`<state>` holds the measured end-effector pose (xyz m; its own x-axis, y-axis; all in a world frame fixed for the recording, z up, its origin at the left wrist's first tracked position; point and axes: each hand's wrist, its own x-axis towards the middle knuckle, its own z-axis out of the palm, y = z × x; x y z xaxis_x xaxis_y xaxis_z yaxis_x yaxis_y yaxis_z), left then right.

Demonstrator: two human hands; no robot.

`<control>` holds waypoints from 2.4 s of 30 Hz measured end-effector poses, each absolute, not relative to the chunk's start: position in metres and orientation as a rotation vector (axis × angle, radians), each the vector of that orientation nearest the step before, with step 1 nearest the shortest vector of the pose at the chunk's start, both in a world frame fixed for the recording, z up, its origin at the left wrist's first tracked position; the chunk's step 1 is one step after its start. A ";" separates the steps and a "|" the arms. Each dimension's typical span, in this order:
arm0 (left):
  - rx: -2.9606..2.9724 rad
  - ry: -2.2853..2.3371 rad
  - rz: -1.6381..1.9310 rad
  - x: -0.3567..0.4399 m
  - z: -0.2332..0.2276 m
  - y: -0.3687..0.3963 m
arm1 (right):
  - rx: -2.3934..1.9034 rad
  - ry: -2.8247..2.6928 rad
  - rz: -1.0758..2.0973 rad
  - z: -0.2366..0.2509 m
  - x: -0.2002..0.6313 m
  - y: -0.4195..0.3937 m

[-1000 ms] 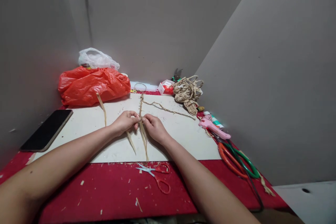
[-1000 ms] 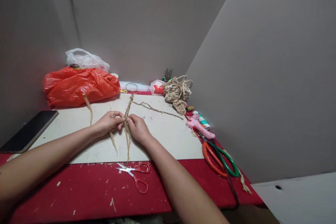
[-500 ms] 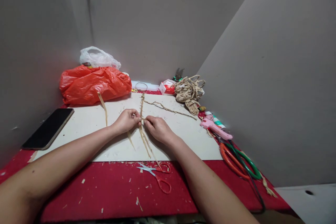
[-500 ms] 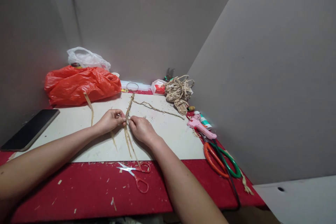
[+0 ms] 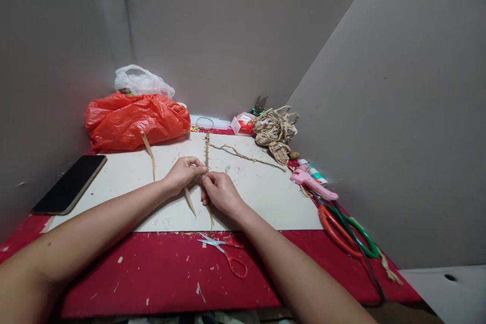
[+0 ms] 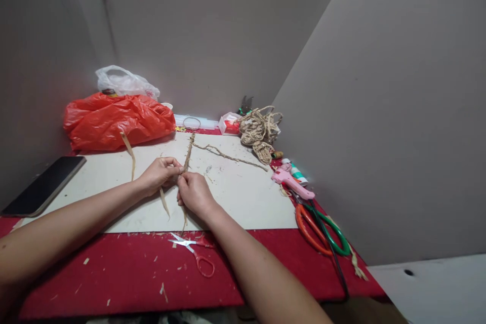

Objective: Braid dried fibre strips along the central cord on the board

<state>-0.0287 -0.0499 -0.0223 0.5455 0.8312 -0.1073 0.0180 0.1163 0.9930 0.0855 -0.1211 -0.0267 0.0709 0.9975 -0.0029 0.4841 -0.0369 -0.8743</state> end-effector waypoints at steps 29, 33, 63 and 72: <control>1.201 0.686 0.559 -0.037 -0.013 -0.043 | -1.339 -1.081 1.720 -0.009 0.114 -0.102; 1.324 0.678 0.561 -0.038 -0.011 -0.044 | -1.280 -0.999 1.752 -0.013 0.116 -0.101; 2.185 1.072 0.746 -0.031 -0.017 -0.082 | -1.160 -0.630 1.679 -0.018 0.096 -0.107; 2.129 0.985 0.655 -0.037 0.005 -0.072 | -1.149 -0.636 1.665 -0.017 0.101 -0.107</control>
<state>-0.0367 -0.0722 0.0046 0.5845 0.7972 0.1511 0.4482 -0.4725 0.7589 0.1011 -0.1072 -0.0167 -0.0755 0.9169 -0.3920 -0.4222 -0.3855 -0.8204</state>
